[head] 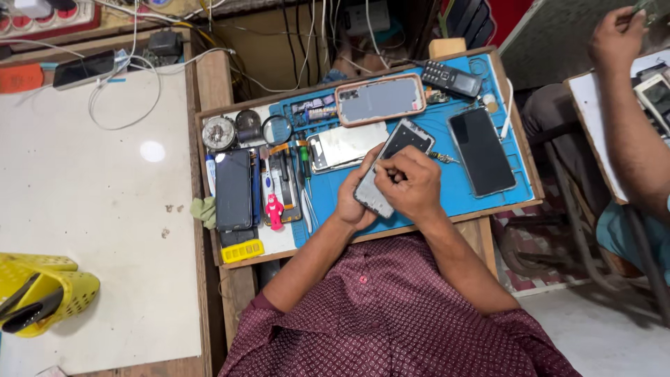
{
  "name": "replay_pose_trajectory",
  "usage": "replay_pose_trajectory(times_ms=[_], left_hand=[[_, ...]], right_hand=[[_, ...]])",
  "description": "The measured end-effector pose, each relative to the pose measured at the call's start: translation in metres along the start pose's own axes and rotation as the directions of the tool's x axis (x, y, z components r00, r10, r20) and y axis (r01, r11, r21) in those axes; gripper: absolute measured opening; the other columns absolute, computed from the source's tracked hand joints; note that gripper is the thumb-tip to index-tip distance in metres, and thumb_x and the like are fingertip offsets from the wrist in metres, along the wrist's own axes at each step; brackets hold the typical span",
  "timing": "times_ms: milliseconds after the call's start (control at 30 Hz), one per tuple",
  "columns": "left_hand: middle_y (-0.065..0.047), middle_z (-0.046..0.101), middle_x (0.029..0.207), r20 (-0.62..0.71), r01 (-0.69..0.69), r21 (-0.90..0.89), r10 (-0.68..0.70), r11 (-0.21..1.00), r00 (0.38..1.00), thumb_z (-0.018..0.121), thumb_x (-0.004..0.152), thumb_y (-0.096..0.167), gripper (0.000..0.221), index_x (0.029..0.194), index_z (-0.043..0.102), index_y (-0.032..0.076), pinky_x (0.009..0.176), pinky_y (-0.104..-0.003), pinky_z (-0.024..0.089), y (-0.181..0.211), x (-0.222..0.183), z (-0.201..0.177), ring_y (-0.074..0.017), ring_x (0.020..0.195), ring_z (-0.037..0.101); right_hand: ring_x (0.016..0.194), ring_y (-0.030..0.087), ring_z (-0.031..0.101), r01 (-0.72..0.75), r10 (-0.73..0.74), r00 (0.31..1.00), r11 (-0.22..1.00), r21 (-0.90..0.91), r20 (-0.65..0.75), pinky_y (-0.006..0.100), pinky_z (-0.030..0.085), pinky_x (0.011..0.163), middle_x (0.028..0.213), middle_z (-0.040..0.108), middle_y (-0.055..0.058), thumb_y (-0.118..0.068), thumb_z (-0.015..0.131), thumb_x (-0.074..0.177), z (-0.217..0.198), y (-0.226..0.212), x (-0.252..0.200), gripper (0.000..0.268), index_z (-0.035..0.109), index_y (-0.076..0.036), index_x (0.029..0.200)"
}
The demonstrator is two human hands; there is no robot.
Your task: The person uses a small metal tool to scrape and clean the edges and back surface of a disassembled smartphone. They repeatedly rub the tool along the frame and back panel, occasionally rotating the device to access different areas.
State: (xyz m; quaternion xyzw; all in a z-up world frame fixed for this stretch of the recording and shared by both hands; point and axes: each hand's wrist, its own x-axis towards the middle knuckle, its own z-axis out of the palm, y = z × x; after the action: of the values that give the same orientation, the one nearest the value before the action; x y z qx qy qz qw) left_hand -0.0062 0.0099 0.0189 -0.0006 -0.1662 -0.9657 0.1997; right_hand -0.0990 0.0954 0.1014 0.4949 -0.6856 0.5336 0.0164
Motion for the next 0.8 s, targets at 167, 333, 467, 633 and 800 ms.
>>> replay_pose_trajectory(times_ms=[167, 333, 467, 633, 800], left_hand=[[-0.016, 0.061, 0.136, 0.005, 0.000, 0.024, 0.000, 1.000, 1.000, 0.042, 0.109, 0.030, 0.058, 0.161, 0.033, 0.006, 0.112, -0.039, 0.048, 0.003, -0.001, -0.002, -0.0261, 0.125, 0.061], [-0.015, 0.061, 0.136, 0.025, 0.015, -0.041, -0.014, 0.999, 1.000, 0.043, 0.115, 0.033, 0.053, 0.162, 0.035, 0.009, 0.110, -0.041, 0.049, 0.003, -0.001, -0.010, -0.0259, 0.123, 0.061], [-0.011, 0.060, 0.139, -0.060, 0.025, -0.042, -0.028, 0.999, 0.998, 0.042, 0.114, 0.034, 0.052, 0.159, 0.036, 0.010, 0.110, -0.040, 0.049, 0.003, 0.004, -0.007, -0.0237, 0.126, 0.061], [-0.011, 0.059, 0.144, 0.023, -0.006, -0.090, 0.009, 0.996, 1.000, 0.040, 0.117, 0.032, 0.051, 0.162, 0.038, 0.009, 0.113, -0.038, 0.048, 0.004, 0.001, -0.010, -0.0239, 0.130, 0.060], [-0.012, 0.058, 0.145, 0.027, 0.004, -0.126, 0.000, 0.992, 1.000, 0.038, 0.116, 0.031, 0.049, 0.161, 0.037, 0.010, 0.116, -0.039, 0.047, 0.006, 0.002, -0.010, -0.0249, 0.132, 0.059]], right_hand=[[0.063, 0.012, 0.060, 0.023, -0.026, 0.999, 0.997, 0.068, 0.032, 0.026, 0.048, 0.057, 0.084, 0.065, 0.006, -0.004, 0.081, 0.082, -0.003, 0.003, 0.000, 0.013, 0.076, 0.000, 0.093], [0.073, 0.012, 0.067, 0.077, -0.087, 0.989, 0.993, 0.089, 0.123, 0.025, 0.052, 0.063, 0.091, 0.069, 0.007, -0.002, 0.079, 0.087, -0.011, 0.004, 0.002, 0.015, 0.077, -0.001, 0.102], [0.075, 0.015, 0.068, 0.088, -0.089, 0.990, 0.996, 0.013, 0.111, 0.027, 0.053, 0.065, 0.093, 0.070, 0.009, -0.002, 0.079, 0.089, -0.019, -0.001, 0.010, 0.016, 0.078, -0.003, 0.104], [0.080, 0.021, 0.068, 0.157, -0.139, 0.975, 0.983, -0.096, 0.173, 0.031, 0.054, 0.070, 0.094, 0.068, 0.010, 0.000, 0.078, 0.090, -0.018, 0.004, 0.013, 0.016, 0.078, -0.003, 0.106], [0.085, 0.023, 0.069, 0.148, -0.117, 0.966, 0.982, -0.120, 0.230, 0.033, 0.055, 0.073, 0.099, 0.069, 0.010, -0.003, 0.081, 0.092, -0.022, 0.001, 0.014, 0.019, 0.078, -0.005, 0.111]])
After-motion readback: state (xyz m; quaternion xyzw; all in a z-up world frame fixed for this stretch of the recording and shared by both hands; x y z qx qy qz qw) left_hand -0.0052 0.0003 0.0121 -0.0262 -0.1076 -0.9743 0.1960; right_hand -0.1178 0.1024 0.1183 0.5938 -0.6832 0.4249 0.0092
